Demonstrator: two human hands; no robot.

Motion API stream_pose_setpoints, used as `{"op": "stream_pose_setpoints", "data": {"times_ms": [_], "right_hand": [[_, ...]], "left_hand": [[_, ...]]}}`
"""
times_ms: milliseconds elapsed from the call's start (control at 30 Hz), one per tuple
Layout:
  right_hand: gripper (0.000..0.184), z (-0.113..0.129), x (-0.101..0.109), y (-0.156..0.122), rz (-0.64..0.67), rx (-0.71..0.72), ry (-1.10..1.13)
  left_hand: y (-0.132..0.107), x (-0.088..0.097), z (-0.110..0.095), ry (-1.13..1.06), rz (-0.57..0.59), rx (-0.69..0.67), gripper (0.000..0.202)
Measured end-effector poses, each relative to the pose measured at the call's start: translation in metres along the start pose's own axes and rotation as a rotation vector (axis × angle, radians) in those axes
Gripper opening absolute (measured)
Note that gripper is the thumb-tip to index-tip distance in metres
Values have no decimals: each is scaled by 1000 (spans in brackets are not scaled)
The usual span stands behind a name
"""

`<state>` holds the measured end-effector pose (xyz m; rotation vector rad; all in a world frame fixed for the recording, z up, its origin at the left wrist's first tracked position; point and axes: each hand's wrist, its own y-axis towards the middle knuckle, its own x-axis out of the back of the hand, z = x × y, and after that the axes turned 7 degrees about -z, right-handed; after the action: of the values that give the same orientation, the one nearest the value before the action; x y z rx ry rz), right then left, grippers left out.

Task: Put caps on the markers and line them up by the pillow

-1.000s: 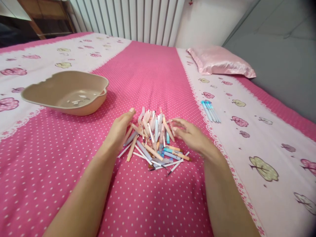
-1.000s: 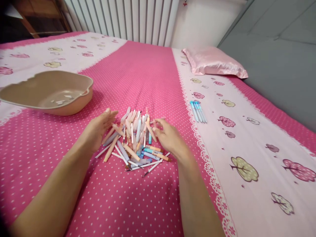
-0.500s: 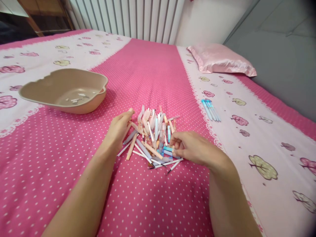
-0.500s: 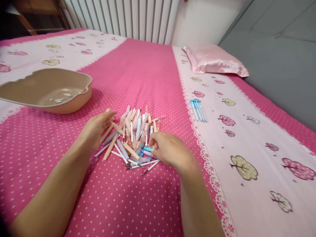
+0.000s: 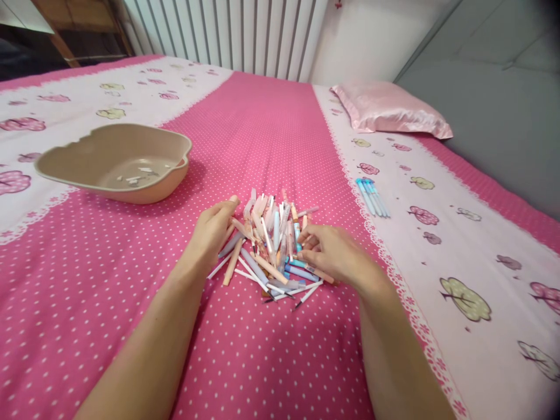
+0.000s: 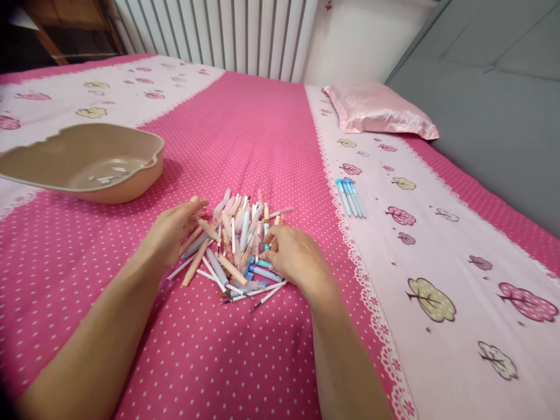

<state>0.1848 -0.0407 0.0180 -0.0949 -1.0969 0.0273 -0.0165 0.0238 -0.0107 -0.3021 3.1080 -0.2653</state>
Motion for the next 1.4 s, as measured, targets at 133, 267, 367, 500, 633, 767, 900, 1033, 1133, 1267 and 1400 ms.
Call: {"op": "stream_pose_setpoints", "data": {"times_ms": [133, 267, 367, 500, 633, 767, 900, 1033, 1133, 1267, 1400], "right_hand": [[28, 4, -3, 1, -54, 14, -23], [29, 11, -5, 2, -117, 8, -2], [31, 13, -8, 4, -77, 85, 39], [23, 9, -11, 6, -4, 83, 16], [22, 2, -10, 7, 1, 13, -49], [24, -3, -8, 8, -4, -20, -62], [30, -6, -8, 9, -30, -14, -61], [27, -7, -7, 10, -109, -19, -32], [24, -8, -7, 10, -205, -72, -38], [35, -11, -9, 11, -273, -166, -96], [49, -11, -13, 13, -203, -182, -35]], "left_hand": [[-3, -1, -2, -7, 15, -14, 47], [-5, -1, -4, 31, 27, -15, 46], [-5, 0, -3, 116, 81, -112, 51], [-4, 1, 1, 484, 123, -428, 57], [-1, 2, 6, 790, 224, -625, 64], [0, 3, 8, 849, 336, -636, 60], [1, 6, 7, 845, 289, -592, 53], [4, 7, 8, 733, 202, -528, 52], [6, 8, 10, 523, 166, -406, 48], [4, 7, 9, 344, 133, -216, 43], [2, 5, 5, 254, 121, -128, 42]]}}
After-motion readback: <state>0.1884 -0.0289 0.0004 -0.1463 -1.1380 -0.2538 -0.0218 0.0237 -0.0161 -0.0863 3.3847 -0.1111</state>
